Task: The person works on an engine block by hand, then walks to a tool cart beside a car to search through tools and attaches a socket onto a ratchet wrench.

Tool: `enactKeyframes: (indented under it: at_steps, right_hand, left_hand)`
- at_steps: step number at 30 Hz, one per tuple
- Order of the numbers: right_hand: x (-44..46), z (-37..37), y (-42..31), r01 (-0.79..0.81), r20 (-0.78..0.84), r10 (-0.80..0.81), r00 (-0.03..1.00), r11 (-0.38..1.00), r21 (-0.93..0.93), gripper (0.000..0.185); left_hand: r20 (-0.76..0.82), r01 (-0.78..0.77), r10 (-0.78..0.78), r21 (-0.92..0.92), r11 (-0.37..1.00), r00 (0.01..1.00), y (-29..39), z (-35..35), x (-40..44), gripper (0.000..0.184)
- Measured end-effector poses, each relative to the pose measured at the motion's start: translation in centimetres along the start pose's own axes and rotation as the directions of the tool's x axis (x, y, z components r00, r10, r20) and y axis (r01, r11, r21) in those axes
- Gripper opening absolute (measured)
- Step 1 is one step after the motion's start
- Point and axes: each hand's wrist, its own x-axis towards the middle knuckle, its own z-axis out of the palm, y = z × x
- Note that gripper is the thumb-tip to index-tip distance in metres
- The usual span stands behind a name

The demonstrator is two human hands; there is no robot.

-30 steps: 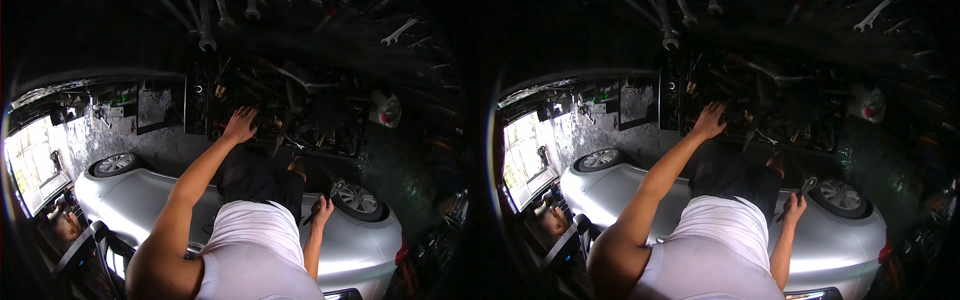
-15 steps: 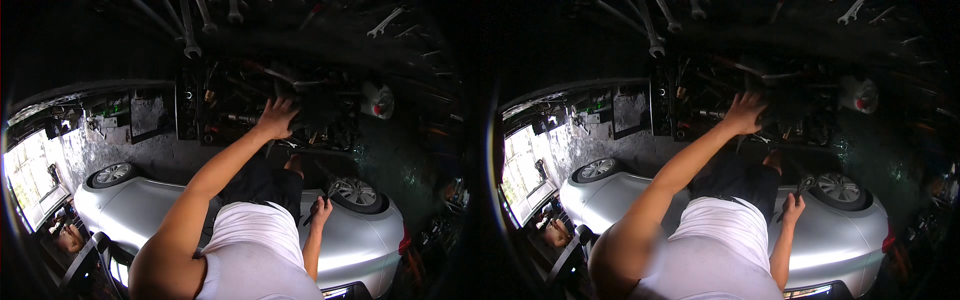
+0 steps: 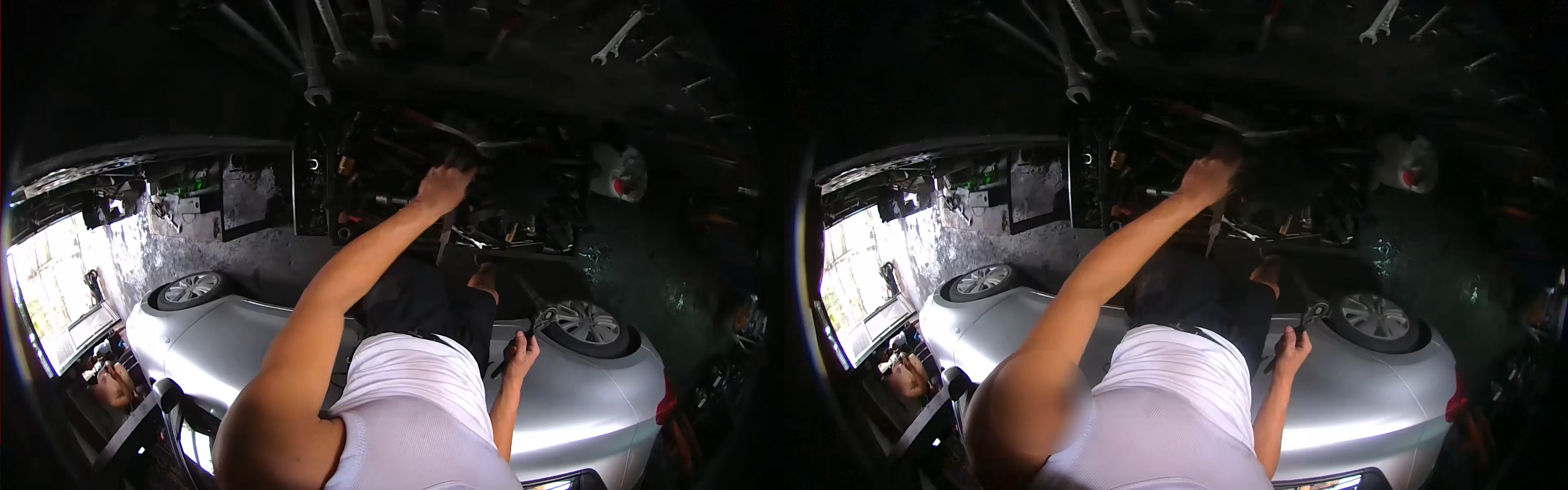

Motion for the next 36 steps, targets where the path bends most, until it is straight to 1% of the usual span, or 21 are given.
enactKeyframes:
  at_steps: [1,3,5,6,7,8,9,10,12,15,16,17,18,20,21,23,25,28,31,34,36]
  right_hand:
    - [0.0,-0.1,0.0,0.006,0.004,-0.006,1.000,1.000,-0.018,0.023]
    - [0.1,-0.3,-0.1,0.023,0.004,-0.023,1.000,0.998,-0.051,0.024]
    - [0.0,-0.3,-0.6,0.070,-0.008,-0.071,0.997,0.992,-0.108,0.025]
    - [-0.1,-0.6,-0.8,0.092,-0.018,-0.096,0.995,0.986,-0.137,0.026]
    - [0.0,-1.0,-0.7,0.060,-0.028,-0.065,0.998,0.989,-0.133,0.027]
    - [0.2,-1.5,-0.1,0.090,-0.038,-0.097,0.995,0.985,-0.148,0.027]
    - [0.1,-1.6,-0.3,0.079,-0.045,-0.086,0.995,0.988,-0.136,0.027]
    - [0.1,-1.7,-0.6,0.069,-0.048,-0.075,0.996,0.990,-0.124,0.027]
    - [0.1,-1.9,-0.8,0.052,-0.099,-0.061,0.993,0.994,-0.098,0.027]
    - [1.6,-2.7,0.8,0.029,-0.084,-0.036,0.996,0.996,-0.082,0.025]
    - [2.3,-2.6,1.3,0.026,-0.098,-0.036,0.995,0.995,-0.095,0.024]
    - [2.2,-1.7,-0.4,-0.037,-0.080,0.031,0.996,0.997,-0.074,0.024]
    - [2.6,-1.9,-0.2,-0.025,-0.083,0.018,0.996,0.996,-0.086,0.023]
    - [3.3,-2.2,-0.3,0.012,-0.062,-0.019,0.998,0.994,-0.112,0.023]
    - [3.5,-2.1,-0.5,0.006,-0.050,-0.011,0.999,0.994,-0.112,0.022]
    - [3.8,-1.8,-1.3,-0.005,-0.031,0.001,1.000,0.993,-0.116,0.022]
    - [3.9,-1.3,-2.0,0.001,-0.020,-0.004,1.000,0.991,-0.131,0.021]
    - [3.6,-0.6,-3.1,0.002,0.002,-0.001,1.000,0.989,-0.146,0.021]
    - [3.4,0.2,-3.0,0.013,-0.005,-0.013,1.000,0.991,-0.135,0.021]
    - [3.5,0.9,-2.5,0.012,0.017,-0.010,1.000,0.989,-0.146,0.022]
    - [3.4,1.5,-2.6,-0.013,0.040,0.019,0.999,0.989,-0.149,0.023]
  left_hand:
    - [0.088,0.034,-0.033,-0.014,0.999,0.996,-0.4,-0.8,-0.1,0.046]
    - [0.012,0.020,-0.021,0.052,0.998,1.000,-0.7,-2.5,-1.7,0.044]
    - [0.052,0.063,-0.069,0.100,0.993,0.996,-0.9,-4.7,-3.7,0.051]
    - [-0.022,0.069,-0.067,0.107,0.992,0.997,-1.9,-4.5,-4.8,0.053]
    - [-0.081,0.066,-0.057,0.108,0.992,0.995,-2.7,-4.7,-6.0,0.052]
    - [-0.033,0.152,-0.151,0.057,0.987,0.988,-3.9,-4.9,-6.8,0.050]
    - [-0.084,0.179,-0.178,0.014,0.984,0.981,-4.1,-6.1,-7.7,0.050]
    - [-0.182,0.097,-0.083,0.070,0.993,0.980,-6.2,-5.4,-8.8,0.048]
    - [-0.146,0.136,-0.125,0.072,0.988,0.981,-6.9,-6.2,-10.0,0.046]
    - [-0.137,0.167,-0.148,0.145,0.975,0.979,-8.6,-4.0,-12.1,0.040]
    - [-0.177,0.123,-0.099,0.132,0.983,0.979,-8.7,-3.8,-12.5,0.034]
    - [-0.131,0.224,-0.217,0.037,0.974,0.967,-8.3,-4.6,-12.3,0.033]
    - [-0.072,0.319,-0.323,-0.063,0.946,0.944,-8.0,-5.6,-12.1,0.031]
    - [-0.188,0.409,-0.419,-0.092,0.908,0.888,-9.5,-7.4,-10.4,0.030]
    - [-0.280,0.479,-0.493,-0.121,0.869,0.824,-10.7,-7.8,-9.3,0.029]
    - [-0.264,0.512,-0.514,-0.083,0.855,0.816,-14.0,-8.2,-6.2,0.033]
    - [-0.229,0.475,-0.460,0.014,0.880,0.858,-16.2,-6.8,-3.4,0.036]
    - [-0.072,0.537,-0.532,0.102,0.837,0.843,-13.1,-7.7,0.3,0.040]
    - [-0.185,0.631,-0.603,0.215,0.746,0.776,-13.1,-3.9,2.5,0.046]
    - [-0.383,0.615,-0.545,0.084,0.784,0.746,-12.8,-2.3,2.3,0.054]
    - [-0.292,0.565,-0.536,0.017,0.825,0.792,-11.2,-4.9,1.2,0.056]
